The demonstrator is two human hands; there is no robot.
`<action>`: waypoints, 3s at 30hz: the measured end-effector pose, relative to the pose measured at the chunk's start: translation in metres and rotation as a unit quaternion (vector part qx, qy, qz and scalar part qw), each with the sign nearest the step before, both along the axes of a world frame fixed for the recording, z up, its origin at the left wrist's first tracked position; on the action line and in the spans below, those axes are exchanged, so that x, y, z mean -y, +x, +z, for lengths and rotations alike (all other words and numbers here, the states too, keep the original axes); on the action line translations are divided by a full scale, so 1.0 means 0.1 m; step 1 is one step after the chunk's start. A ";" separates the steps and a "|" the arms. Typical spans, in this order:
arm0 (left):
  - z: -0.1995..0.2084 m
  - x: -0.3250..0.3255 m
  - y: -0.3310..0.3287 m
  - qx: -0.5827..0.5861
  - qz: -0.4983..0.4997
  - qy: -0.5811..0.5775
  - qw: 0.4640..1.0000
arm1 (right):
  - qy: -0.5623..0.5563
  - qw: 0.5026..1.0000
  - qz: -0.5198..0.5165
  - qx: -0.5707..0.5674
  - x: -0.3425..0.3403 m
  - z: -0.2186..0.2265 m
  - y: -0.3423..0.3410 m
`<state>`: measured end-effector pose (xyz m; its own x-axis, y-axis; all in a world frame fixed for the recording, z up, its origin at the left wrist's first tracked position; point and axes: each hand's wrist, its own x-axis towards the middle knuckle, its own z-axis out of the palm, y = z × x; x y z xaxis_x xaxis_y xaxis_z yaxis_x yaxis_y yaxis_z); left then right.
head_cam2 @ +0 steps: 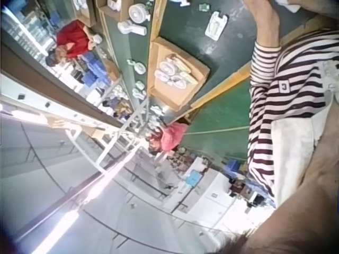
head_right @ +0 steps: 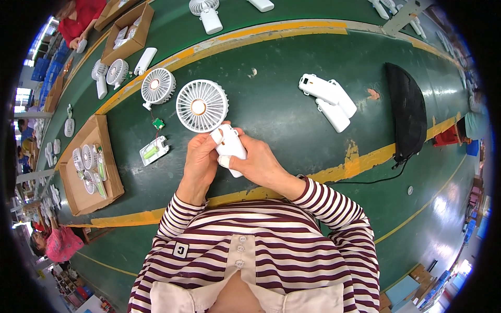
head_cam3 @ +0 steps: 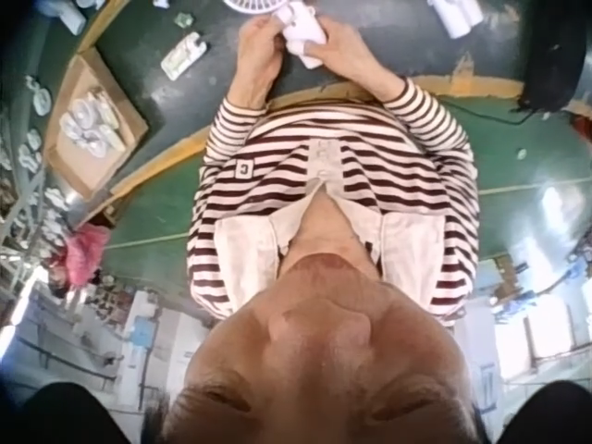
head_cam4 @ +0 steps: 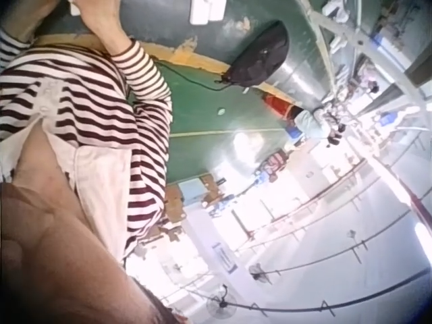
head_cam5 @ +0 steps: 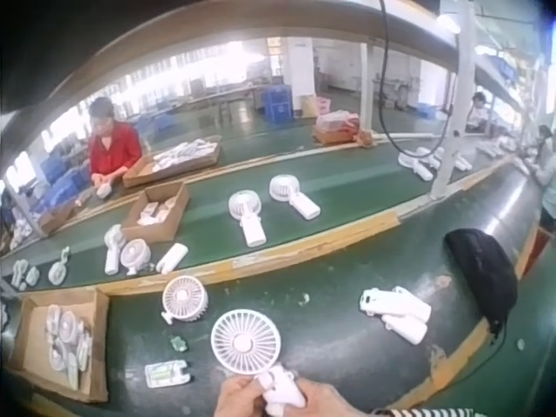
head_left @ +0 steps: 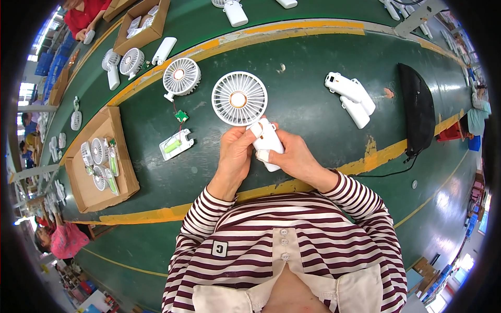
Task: The person assembles portable electric fans by fitting the internal wiring and circuit boards into the handle casings, snapping the back covers closed by hand, and placing the assembled fans onto a conveyor belt.
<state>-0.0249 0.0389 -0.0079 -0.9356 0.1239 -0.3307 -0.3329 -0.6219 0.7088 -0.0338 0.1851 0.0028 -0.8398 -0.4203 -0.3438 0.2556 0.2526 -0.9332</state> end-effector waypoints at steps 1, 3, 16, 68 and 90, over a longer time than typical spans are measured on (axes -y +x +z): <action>0.01 0.00 -0.01 -0.001 -0.010 0.006 1.000 | 0.006 1.000 -0.004 -0.010 0.01 0.03 -0.01; 0.02 -0.02 -0.02 -0.001 -0.022 0.011 1.000 | 0.012 1.000 -0.009 -0.020 0.02 0.04 -0.03; -0.01 -0.15 0.05 -0.026 0.029 -0.010 0.999 | -0.110 0.989 -0.089 0.033 0.07 -0.10 -0.03; -0.09 0.45 -0.07 -0.167 -0.058 -0.273 0.946 | 0.391 0.725 0.087 -0.560 1.99 -0.03 -3.64; 0.04 1.77 -2.28 -0.291 0.058 -0.788 0.539 | 0.263 0.742 0.101 -0.608 -0.43 1.19 -0.77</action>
